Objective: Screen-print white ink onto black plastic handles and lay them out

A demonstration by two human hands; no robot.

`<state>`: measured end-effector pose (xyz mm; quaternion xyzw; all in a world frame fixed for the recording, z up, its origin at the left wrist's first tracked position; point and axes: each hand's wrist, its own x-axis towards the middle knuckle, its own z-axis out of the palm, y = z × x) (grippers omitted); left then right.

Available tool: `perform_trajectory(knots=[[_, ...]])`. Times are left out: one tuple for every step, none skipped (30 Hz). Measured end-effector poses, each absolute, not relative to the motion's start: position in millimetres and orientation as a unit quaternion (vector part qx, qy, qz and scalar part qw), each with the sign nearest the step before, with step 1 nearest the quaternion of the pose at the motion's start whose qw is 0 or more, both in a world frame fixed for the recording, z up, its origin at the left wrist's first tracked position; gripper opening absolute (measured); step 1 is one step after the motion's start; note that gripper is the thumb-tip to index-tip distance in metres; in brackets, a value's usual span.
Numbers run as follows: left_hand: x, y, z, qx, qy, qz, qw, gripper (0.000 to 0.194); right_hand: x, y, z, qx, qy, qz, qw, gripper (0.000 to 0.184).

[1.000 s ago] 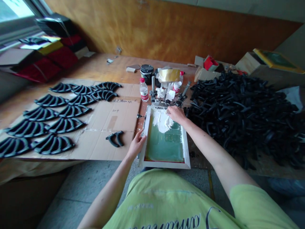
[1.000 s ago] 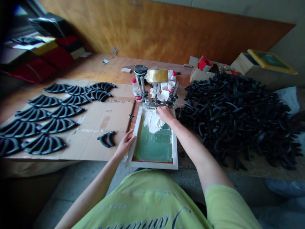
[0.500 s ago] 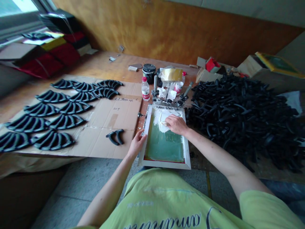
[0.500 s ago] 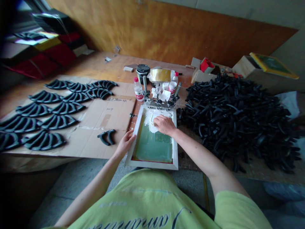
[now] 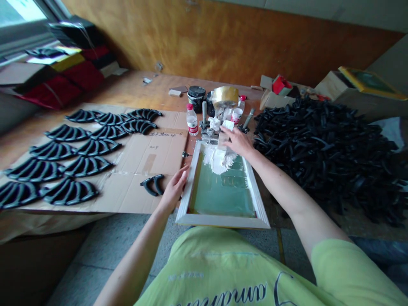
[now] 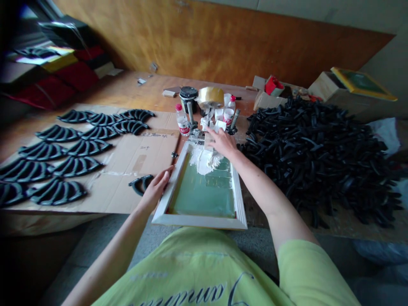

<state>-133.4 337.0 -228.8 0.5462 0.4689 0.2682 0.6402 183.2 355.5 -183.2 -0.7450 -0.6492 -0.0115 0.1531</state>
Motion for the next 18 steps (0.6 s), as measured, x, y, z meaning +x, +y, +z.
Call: perform_trajectory(knots=[[-132, 340, -218, 0.548, 0.462, 0.277, 0.64, 0.066, 199, 353, -181, -0.757, -0.627, -0.037, 0.179, 0.054], [-128, 345, -208, 0.548, 0.451, 0.291, 0.642, 0.063, 215, 347, -181, -0.77, -0.6, -0.059, 0.209, 0.048], [-124, 350, -199, 0.543, 0.435, 0.314, 0.646, 0.06, 230, 339, -185, -0.787, -0.565, -0.073, 0.237, 0.041], [-117, 357, -191, 0.537, 0.415, 0.346, 0.648, 0.058, 243, 328, -191, -0.807, -0.527, -0.073, 0.256, 0.035], [-110, 364, -185, 0.531, 0.391, 0.381, 0.648, 0.055, 252, 317, -201, -0.83, -0.491, -0.056, 0.26, 0.031], [-103, 372, -179, 0.525, 0.371, 0.413, 0.645, 0.053, 256, 305, -214, -0.847, -0.467, -0.024, 0.251, 0.027], [-95, 379, -174, 0.52, 0.356, 0.435, 0.643, 0.051, 255, 295, -228, -0.855, -0.461, 0.019, 0.237, 0.024], [-88, 385, -170, 0.517, 0.347, 0.446, 0.643, 0.05, 249, 286, -242, -0.848, -0.477, 0.067, 0.222, 0.023], [-82, 389, -169, 0.513, 0.346, 0.453, 0.642, 0.049, 239, 279, -256, -0.827, -0.508, 0.103, 0.216, 0.026], [-77, 391, -170, 0.503, 0.349, 0.464, 0.641, 0.048, 227, 274, -268, -0.795, -0.553, 0.138, 0.207, 0.034], [-73, 389, -173, 0.485, 0.355, 0.479, 0.64, 0.047, 212, 270, -277, -0.765, -0.594, 0.155, 0.195, 0.041], [-70, 384, -179, 0.464, 0.363, 0.489, 0.643, 0.046, 197, 267, -282, -0.743, -0.625, 0.158, 0.178, 0.041], [-68, 375, -187, 0.445, 0.376, 0.48, 0.656, 0.046, 182, 265, -283, -0.732, -0.644, 0.152, 0.163, 0.036], [-66, 363, -197, 0.43, 0.391, 0.442, 0.683, 0.047, 167, 263, -281, -0.733, -0.649, 0.134, 0.153, 0.028], [-65, 349, -209, 0.418, 0.407, 0.38, 0.718, 0.05, 152, 260, -277, -0.74, -0.645, 0.112, 0.154, 0.019], [-65, 334, -221, 0.406, 0.417, 0.297, 0.757, 0.053, 136, 256, -271, -0.746, -0.639, 0.089, 0.162, 0.013], [-65, 319, -232, 0.389, 0.422, 0.226, 0.787, 0.055, 119, 252, -265, -0.743, -0.642, 0.07, 0.173, 0.013], [-66, 307, -243, 0.368, 0.424, 0.187, 0.806, 0.056, 104, 247, -260, -0.727, -0.66, 0.057, 0.18, 0.015]])
